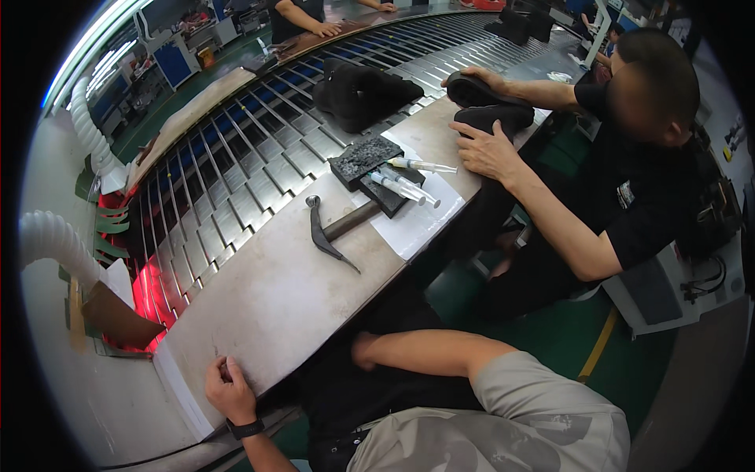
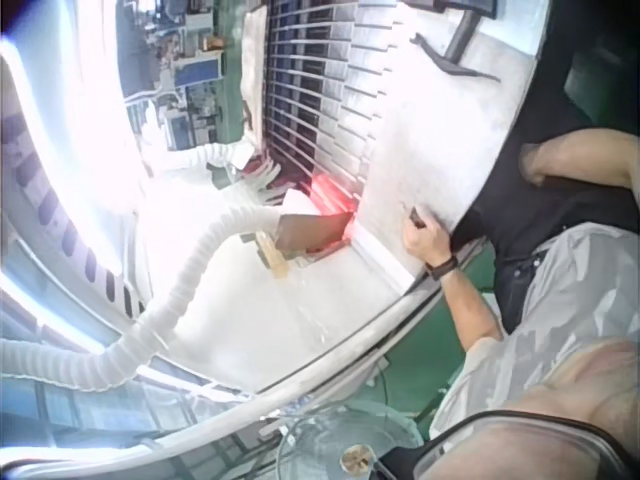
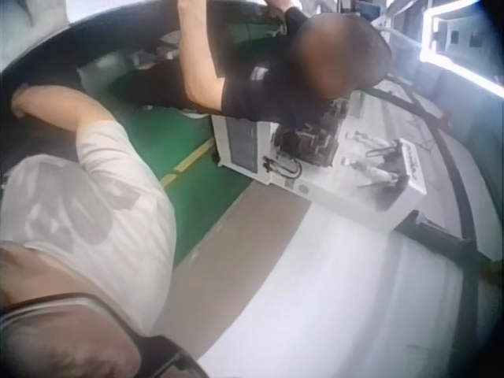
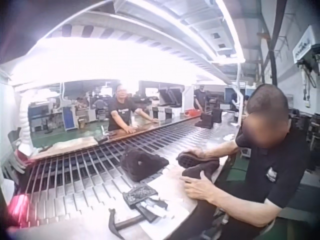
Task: The person attaches an outsole onto a boot upper by pressing the edges together by hand, places the assembled boot onto a conveyor belt, and retrieves another sole and boot upper to begin attaching them together.
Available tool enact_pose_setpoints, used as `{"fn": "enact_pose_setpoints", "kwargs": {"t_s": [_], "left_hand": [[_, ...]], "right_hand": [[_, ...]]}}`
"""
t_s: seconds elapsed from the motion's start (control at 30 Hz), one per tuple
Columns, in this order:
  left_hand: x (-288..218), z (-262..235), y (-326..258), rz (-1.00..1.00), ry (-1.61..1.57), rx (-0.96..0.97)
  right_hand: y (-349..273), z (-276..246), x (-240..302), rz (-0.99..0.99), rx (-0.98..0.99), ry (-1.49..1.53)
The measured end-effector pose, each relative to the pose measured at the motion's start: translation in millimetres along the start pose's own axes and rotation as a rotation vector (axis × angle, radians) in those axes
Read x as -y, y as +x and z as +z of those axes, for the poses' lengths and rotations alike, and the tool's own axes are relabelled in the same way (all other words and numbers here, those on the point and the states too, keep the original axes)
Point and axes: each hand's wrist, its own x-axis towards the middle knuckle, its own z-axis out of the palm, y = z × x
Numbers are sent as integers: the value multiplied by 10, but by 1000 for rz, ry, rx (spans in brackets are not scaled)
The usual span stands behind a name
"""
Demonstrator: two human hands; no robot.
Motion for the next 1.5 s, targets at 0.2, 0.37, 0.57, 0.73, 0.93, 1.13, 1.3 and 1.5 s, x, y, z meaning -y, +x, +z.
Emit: {"fn": "enact_pose_setpoints", "kwargs": {"t_s": [0.2, 0.37, 0.57, 0.73, 0.93, 1.13, 1.3, 1.5], "left_hand": [[-38, -15, -9, -15, -12, -5], [-70, -17, 18, -6, -17, 11], [31, -73, -21, -9, -11, -6], [-6, -245, -47, -46, 48, -9], [-60, -251, -49, -44, 32, -4], [-50, -187, -19, 24, 27, -7], [-173, -250, 24, -56, 37, 70], [-192, -275, 10, -51, 17, 2]], "right_hand": [[53, -20, 104, 13, 33, -105], [65, -19, 132, 62, -33, -63], [-191, -98, 95, -45, -65, -17], [-53, -221, 221, -37, 48, -44], [251, -1, 269, -34, -4, -93], [-152, -9, 142, -87, -69, 61], [-107, -6, 149, -2, 9, 41], [-320, -145, 199, -54, 23, 33]]}}
